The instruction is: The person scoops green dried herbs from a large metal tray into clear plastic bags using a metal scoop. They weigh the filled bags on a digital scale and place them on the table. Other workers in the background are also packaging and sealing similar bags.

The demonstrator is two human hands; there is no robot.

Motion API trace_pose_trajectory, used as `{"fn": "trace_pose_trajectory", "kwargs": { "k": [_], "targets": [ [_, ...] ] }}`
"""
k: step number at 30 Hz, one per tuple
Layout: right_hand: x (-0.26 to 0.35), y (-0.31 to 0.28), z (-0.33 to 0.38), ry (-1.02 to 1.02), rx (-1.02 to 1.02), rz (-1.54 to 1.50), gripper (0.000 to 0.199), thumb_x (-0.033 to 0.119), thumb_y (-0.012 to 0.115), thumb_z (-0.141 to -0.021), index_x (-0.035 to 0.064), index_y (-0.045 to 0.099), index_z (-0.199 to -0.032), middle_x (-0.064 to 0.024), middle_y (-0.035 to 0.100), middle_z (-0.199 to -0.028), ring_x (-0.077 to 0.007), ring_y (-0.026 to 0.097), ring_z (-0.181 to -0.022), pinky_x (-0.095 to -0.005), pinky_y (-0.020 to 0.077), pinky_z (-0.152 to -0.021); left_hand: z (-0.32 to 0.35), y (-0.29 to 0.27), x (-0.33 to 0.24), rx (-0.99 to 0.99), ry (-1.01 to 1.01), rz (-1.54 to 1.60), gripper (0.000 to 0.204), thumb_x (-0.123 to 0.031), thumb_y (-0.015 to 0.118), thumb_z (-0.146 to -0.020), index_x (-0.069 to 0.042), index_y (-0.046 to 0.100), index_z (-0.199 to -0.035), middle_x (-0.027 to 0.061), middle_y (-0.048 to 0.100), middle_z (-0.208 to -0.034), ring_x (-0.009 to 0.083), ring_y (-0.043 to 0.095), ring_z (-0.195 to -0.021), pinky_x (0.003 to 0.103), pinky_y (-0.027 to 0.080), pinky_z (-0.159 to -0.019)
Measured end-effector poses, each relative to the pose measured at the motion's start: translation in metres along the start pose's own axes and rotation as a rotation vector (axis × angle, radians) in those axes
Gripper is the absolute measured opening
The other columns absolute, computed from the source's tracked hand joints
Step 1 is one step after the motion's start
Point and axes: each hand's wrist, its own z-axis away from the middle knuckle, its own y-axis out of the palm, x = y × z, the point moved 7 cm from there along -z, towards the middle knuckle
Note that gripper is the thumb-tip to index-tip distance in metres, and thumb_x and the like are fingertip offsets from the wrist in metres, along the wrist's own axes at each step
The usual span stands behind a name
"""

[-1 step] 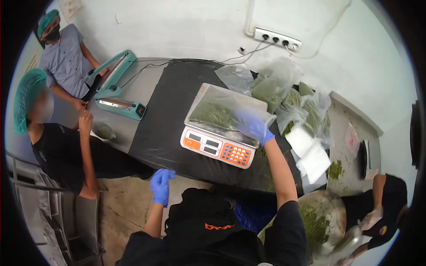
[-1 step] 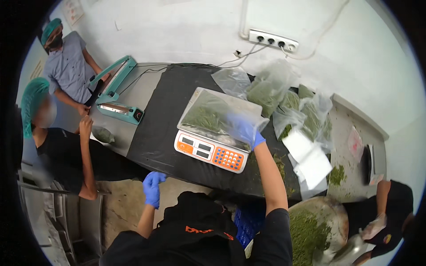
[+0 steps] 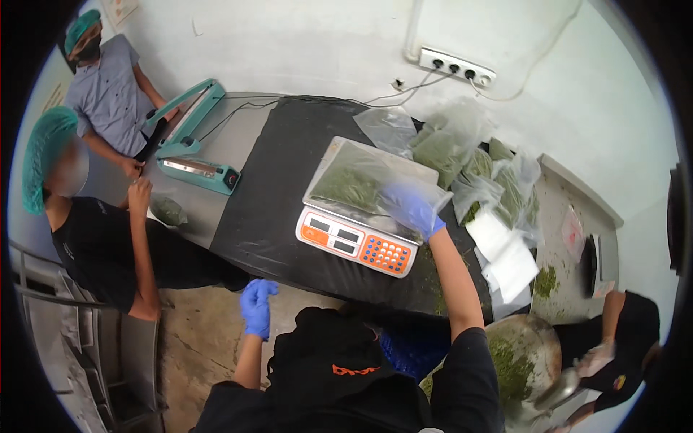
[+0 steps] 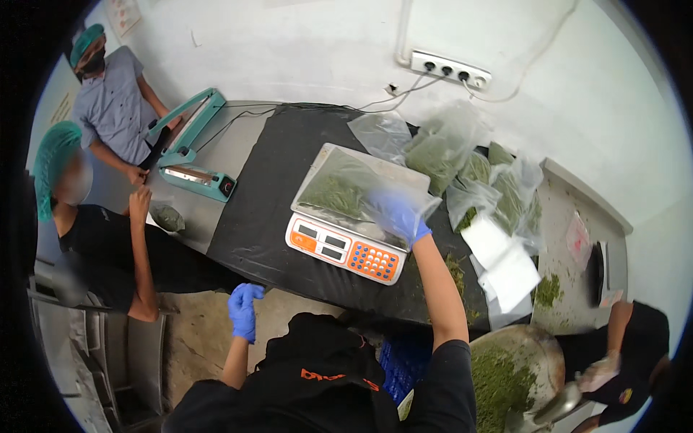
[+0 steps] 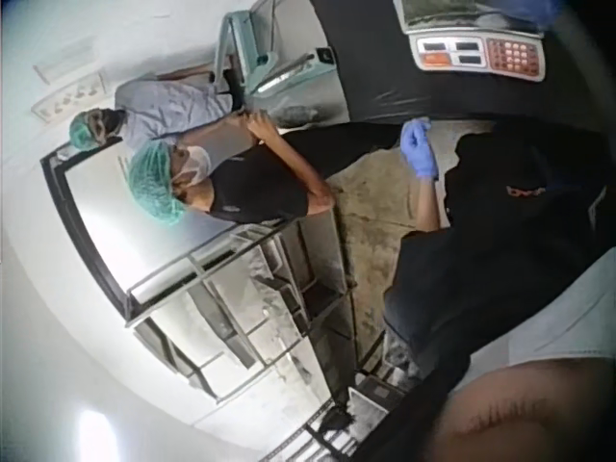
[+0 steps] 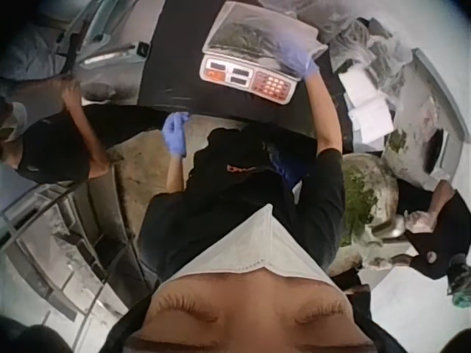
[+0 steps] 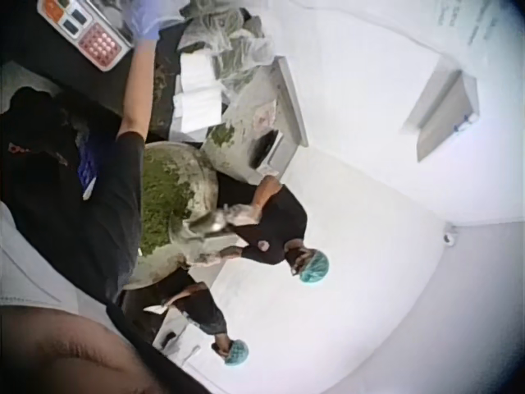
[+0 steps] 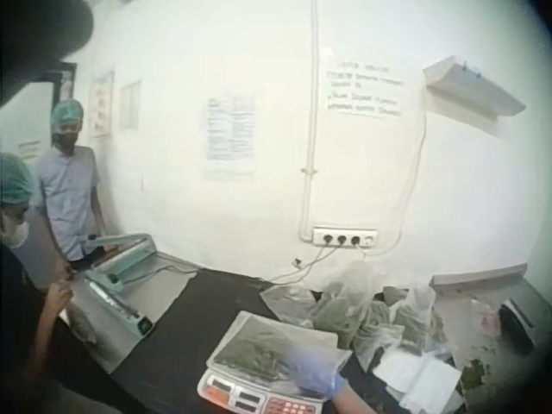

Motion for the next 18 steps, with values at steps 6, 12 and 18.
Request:
{"fn": "trace_pose_trajectory", "kwargs": {
  "k": [6,12,18],
  "targets": [
    [0.006,-0.002,-0.001,0.093,0.104,-0.128,0.021,0.015,0.05,-0.084,0.0026,0.057,-0.1,-0.0091,0.059,-0.088,-0.0192,0.057,-0.078,-0.0308,0.0465,-0.073,0.004,-0.047,0.031,-0.173,-0.093,0.015,0.03,-0.015,0.048,-0.089,0.0,0.055,-0.064,0.0076,0.058,-0.071,0.0153,0.052,-0.071,0.028,0.04,-0.072],
    [-0.004,-0.081,0.04,0.56,-0.023,-0.283,0.018,0.005,0.058,-0.079,0.0005,0.064,-0.095,-0.0121,0.063,-0.097,-0.0209,0.059,-0.091,-0.0291,0.0455,-0.08,-0.026,-0.022,0.012,-0.139,-0.034,0.099,0.026,-0.014,0.05,-0.088,0.0,0.057,-0.067,0.0076,0.058,-0.073,0.0145,0.054,-0.074,0.027,0.042,-0.072],
    [0.051,-0.203,0.247,1.15,-0.433,-0.089,0.019,-0.002,0.062,-0.073,-0.0035,0.064,-0.092,-0.013,0.065,-0.089,-0.0202,0.06,-0.084,-0.0294,0.0454,-0.079,-0.062,0.026,-0.022,0.025,0.12,0.043,0.021,-0.009,0.049,-0.086,0.0,0.058,-0.07,0.0069,0.059,-0.073,0.0138,0.055,-0.071,0.026,0.044,-0.069]
  ]
}}
